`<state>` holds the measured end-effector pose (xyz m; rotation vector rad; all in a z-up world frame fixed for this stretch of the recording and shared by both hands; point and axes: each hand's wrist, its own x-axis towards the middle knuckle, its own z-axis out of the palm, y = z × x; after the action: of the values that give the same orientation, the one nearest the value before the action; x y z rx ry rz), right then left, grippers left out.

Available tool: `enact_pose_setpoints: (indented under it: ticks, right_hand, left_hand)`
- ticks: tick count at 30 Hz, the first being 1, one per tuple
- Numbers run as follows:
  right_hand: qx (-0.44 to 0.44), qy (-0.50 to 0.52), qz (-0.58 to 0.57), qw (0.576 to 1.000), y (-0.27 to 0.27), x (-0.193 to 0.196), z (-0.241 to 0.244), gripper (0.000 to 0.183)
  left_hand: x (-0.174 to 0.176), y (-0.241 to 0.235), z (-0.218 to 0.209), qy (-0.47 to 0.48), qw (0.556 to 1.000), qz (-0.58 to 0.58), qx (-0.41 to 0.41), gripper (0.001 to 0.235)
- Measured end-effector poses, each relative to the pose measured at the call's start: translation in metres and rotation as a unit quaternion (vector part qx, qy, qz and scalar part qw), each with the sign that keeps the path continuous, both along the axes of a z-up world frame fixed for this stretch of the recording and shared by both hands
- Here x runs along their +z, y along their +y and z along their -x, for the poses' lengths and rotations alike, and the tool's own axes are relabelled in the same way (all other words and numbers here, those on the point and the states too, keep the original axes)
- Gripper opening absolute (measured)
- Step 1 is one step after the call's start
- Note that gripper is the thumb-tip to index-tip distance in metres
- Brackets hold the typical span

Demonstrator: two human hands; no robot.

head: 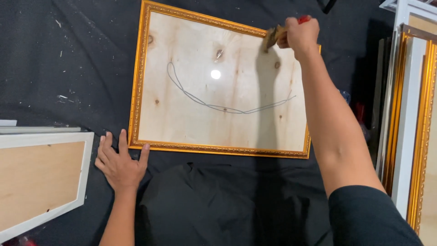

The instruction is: The person uses a brush to wipe the back surface of a gold picture frame lying on a black cloth. They repeatedly brush the wooden backing and the inner edges of the frame, moving the brush in circular and linear motions.

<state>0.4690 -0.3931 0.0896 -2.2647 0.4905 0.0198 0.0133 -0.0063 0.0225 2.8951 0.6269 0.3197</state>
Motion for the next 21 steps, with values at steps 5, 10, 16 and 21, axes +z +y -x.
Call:
enact_pose_setpoints:
  ticks: [5,10,16,21]
  right_hand:
    - [0.184,-0.137,0.457,0.859,0.009,-0.032,-0.036,0.039]
    - [0.140,0.004,0.069,0.988,0.092,0.008,-0.010,0.020]
    - [0.230,-0.121,0.361,0.896,0.124,-0.044,-0.046,0.034]
    - [0.129,-0.016,-0.086,0.988,0.189,0.010,-0.012,0.028]
  left_hand:
    - [0.002,0.000,-0.003,-0.034,0.999,-0.013,-0.002,0.070]
    - [0.004,0.001,-0.002,-0.031,1.000,-0.001,0.005,0.072]
    - [0.002,0.003,-0.004,-0.018,1.000,0.016,0.016,0.074]
    - [0.001,0.003,-0.001,0.008,1.000,0.017,0.020,0.076]
